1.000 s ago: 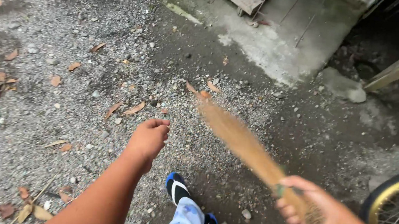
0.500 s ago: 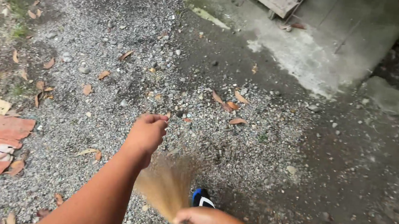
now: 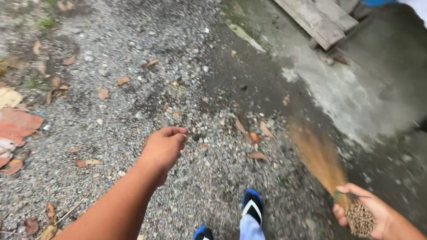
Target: Sweeping leaves and debris outdoors with a broom.
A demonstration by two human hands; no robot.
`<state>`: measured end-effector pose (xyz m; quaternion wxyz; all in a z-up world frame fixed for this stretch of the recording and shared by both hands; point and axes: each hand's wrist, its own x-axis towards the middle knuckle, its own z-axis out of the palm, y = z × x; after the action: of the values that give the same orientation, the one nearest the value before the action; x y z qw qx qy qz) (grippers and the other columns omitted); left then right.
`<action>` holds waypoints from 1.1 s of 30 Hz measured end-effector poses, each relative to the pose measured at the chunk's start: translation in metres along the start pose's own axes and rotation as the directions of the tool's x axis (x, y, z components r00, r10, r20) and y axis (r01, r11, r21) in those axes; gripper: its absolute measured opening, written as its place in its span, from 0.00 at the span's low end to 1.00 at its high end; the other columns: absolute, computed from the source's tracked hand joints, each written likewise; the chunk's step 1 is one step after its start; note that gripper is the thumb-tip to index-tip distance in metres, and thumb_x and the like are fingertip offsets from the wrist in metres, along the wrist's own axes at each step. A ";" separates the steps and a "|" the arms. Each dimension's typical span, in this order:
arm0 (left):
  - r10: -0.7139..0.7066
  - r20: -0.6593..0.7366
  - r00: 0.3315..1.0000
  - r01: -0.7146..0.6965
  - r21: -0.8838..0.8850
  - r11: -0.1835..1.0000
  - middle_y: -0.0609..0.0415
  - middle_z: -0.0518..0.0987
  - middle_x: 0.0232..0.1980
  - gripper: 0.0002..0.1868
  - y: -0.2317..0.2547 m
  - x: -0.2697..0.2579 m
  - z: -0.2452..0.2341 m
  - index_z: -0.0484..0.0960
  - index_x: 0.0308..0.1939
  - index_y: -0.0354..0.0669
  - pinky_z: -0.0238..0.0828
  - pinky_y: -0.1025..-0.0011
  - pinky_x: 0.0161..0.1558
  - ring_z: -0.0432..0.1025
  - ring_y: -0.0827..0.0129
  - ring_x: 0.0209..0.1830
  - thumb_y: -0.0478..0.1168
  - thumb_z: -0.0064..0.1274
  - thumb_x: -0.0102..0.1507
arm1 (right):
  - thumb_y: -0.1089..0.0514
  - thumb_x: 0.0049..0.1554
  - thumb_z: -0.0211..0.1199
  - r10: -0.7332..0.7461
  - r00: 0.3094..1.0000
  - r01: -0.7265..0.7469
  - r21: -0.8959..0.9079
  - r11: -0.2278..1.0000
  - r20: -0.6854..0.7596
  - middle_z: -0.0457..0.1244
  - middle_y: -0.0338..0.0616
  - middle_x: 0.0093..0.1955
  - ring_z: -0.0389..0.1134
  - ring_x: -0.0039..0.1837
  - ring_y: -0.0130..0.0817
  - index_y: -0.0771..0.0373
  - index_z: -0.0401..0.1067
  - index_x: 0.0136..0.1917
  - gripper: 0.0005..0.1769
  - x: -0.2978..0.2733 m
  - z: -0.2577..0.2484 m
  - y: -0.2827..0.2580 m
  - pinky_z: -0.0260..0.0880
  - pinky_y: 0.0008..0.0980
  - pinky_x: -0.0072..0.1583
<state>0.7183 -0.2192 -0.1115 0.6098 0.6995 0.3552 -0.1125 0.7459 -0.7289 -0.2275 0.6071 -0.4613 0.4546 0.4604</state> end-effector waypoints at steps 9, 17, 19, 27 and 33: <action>-0.001 -0.080 0.997 0.005 0.045 0.999 0.54 0.80 0.39 0.17 0.010 0.047 0.065 0.83 0.54 0.39 0.68 0.70 0.41 0.70 0.71 0.37 0.36 0.50 0.63 | 0.41 0.54 0.64 0.146 0.989 -0.080 -0.722 0.687 0.030 0.63 0.31 0.45 0.61 0.46 0.25 0.49 0.80 0.55 0.19 0.007 0.190 0.037 0.63 0.44 0.41; 0.000 -0.084 0.996 -0.005 -0.066 0.998 0.56 0.79 0.39 0.17 0.054 0.069 0.098 0.82 0.55 0.41 0.65 0.72 0.40 0.69 0.73 0.37 0.38 0.49 0.64 | 0.45 0.53 0.67 0.223 0.896 -0.103 -0.309 0.945 0.383 0.64 0.44 0.34 0.63 0.31 0.29 0.65 0.71 0.53 0.24 -0.027 0.081 -0.093 0.66 0.26 0.31; -0.029 -0.120 0.992 0.024 -0.044 0.999 0.55 0.77 0.39 0.17 0.052 0.068 0.095 0.82 0.55 0.41 0.62 0.69 0.39 0.65 0.71 0.36 0.39 0.50 0.64 | 0.45 0.51 0.66 0.196 0.924 -0.073 -0.352 0.933 0.329 0.63 0.43 0.30 0.62 0.27 0.29 0.65 0.71 0.52 0.24 -0.002 0.045 -0.134 0.65 0.27 0.27; -0.091 -0.197 0.976 0.076 -0.082 0.994 0.58 0.78 0.37 0.17 0.041 0.054 0.084 0.82 0.54 0.42 0.66 0.74 0.39 0.68 0.75 0.34 0.38 0.49 0.62 | 0.50 0.52 0.66 0.236 0.964 -0.187 -0.321 0.928 0.122 0.59 0.43 0.25 0.59 0.24 0.38 0.60 0.67 0.34 0.15 0.150 0.074 -0.127 0.62 0.35 0.27; -0.109 -0.172 0.979 0.084 -0.145 0.986 0.57 0.74 0.34 0.17 0.035 0.069 0.068 0.82 0.56 0.43 0.62 0.73 0.32 0.64 0.74 0.29 0.38 0.49 0.63 | 0.44 0.53 0.65 0.413 0.879 -0.086 -0.773 0.628 0.237 0.66 0.44 0.36 0.66 0.32 0.34 0.57 0.74 0.52 0.19 0.047 0.214 -0.017 0.70 0.33 0.35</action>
<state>0.8095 -0.2578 -0.1408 0.6158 0.6452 0.4490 -0.0541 0.7976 -0.5152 -0.2361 0.3721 -0.4963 0.1561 0.7687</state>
